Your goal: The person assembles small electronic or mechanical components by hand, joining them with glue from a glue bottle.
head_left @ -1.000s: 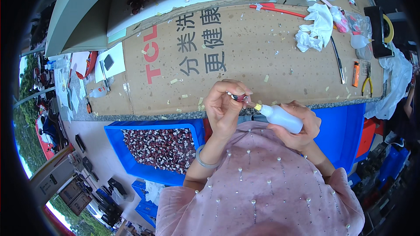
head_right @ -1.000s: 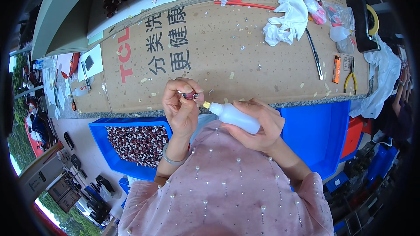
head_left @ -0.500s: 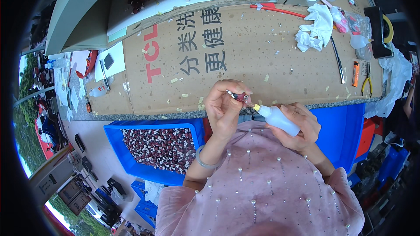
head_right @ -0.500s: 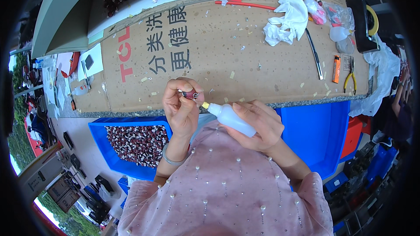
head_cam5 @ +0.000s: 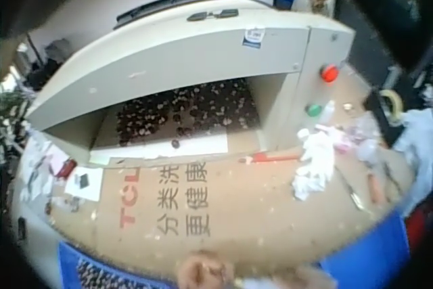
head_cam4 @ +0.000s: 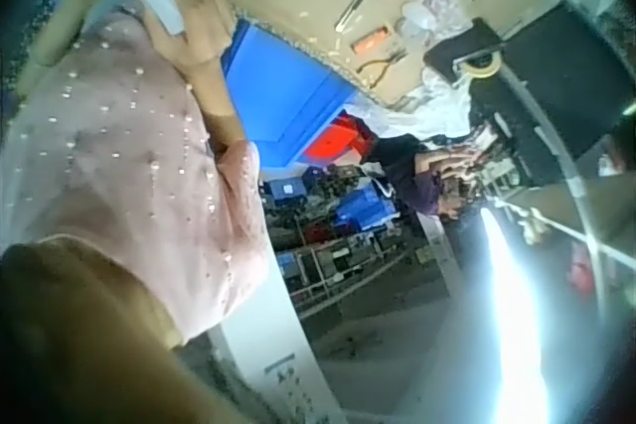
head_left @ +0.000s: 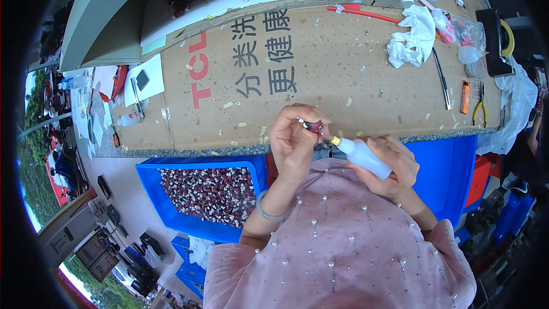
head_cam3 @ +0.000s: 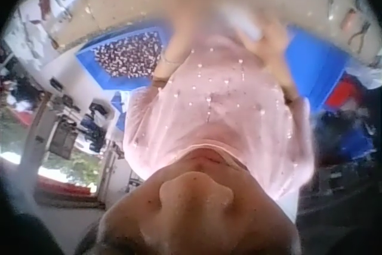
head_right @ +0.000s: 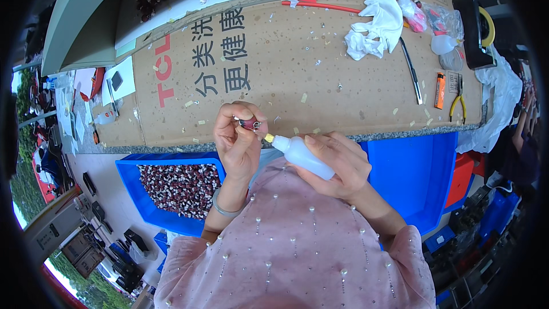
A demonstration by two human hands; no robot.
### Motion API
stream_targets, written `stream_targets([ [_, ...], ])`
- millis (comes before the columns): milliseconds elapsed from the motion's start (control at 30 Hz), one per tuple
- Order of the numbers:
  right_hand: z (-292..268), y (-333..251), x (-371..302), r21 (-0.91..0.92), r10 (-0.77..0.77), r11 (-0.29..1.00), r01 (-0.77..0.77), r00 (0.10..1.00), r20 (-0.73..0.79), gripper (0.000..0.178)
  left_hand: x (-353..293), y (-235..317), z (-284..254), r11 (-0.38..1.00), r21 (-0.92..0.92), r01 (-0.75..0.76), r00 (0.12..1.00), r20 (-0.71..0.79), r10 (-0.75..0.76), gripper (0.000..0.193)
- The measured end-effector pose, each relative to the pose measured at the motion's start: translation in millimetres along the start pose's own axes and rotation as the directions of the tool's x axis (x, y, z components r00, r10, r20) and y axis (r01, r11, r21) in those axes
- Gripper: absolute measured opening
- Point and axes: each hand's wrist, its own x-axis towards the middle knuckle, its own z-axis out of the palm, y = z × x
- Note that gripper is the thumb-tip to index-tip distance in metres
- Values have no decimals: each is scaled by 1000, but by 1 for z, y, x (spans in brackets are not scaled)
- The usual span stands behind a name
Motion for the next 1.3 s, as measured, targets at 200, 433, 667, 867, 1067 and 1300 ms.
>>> stream_targets([
  [200, 1, 1, 0, 4, -4, 1000, 4, 1000, -14, 49, 0, 0, 0, 1000, 3, 7, 1000, -3, -7, 22],
  [433, 2, 2, -2, 2, 4, 1000, -4, 1000, -28, 50, 0, -2, 0, 1000, -24, 0, 1000, 1, 0, 22],
  [667, 3, 2, -2, -5, -8, 1000, 8, 999, -35, 50, 2, -4, 2, 999, 39, -17, 1000, -17, 17, 21],
  [867, 3, 0, -2, -7, -3, 1000, 3, 999, -39, 50, 1, -3, 1, 997, 57, -45, 999, -11, 45, 21],
  [1067, 2, 2, -7, 54, 36, 998, -32, 996, -79, 50, 1, -3, 0, 997, 55, -61, 998, -19, 62, 23],
  [1300, -3, 23, 6, 406, 565, 780, -476, 814, -132, 45, 0, 0, -2, 996, -84, -33, 998, 45, 37, 19],
])
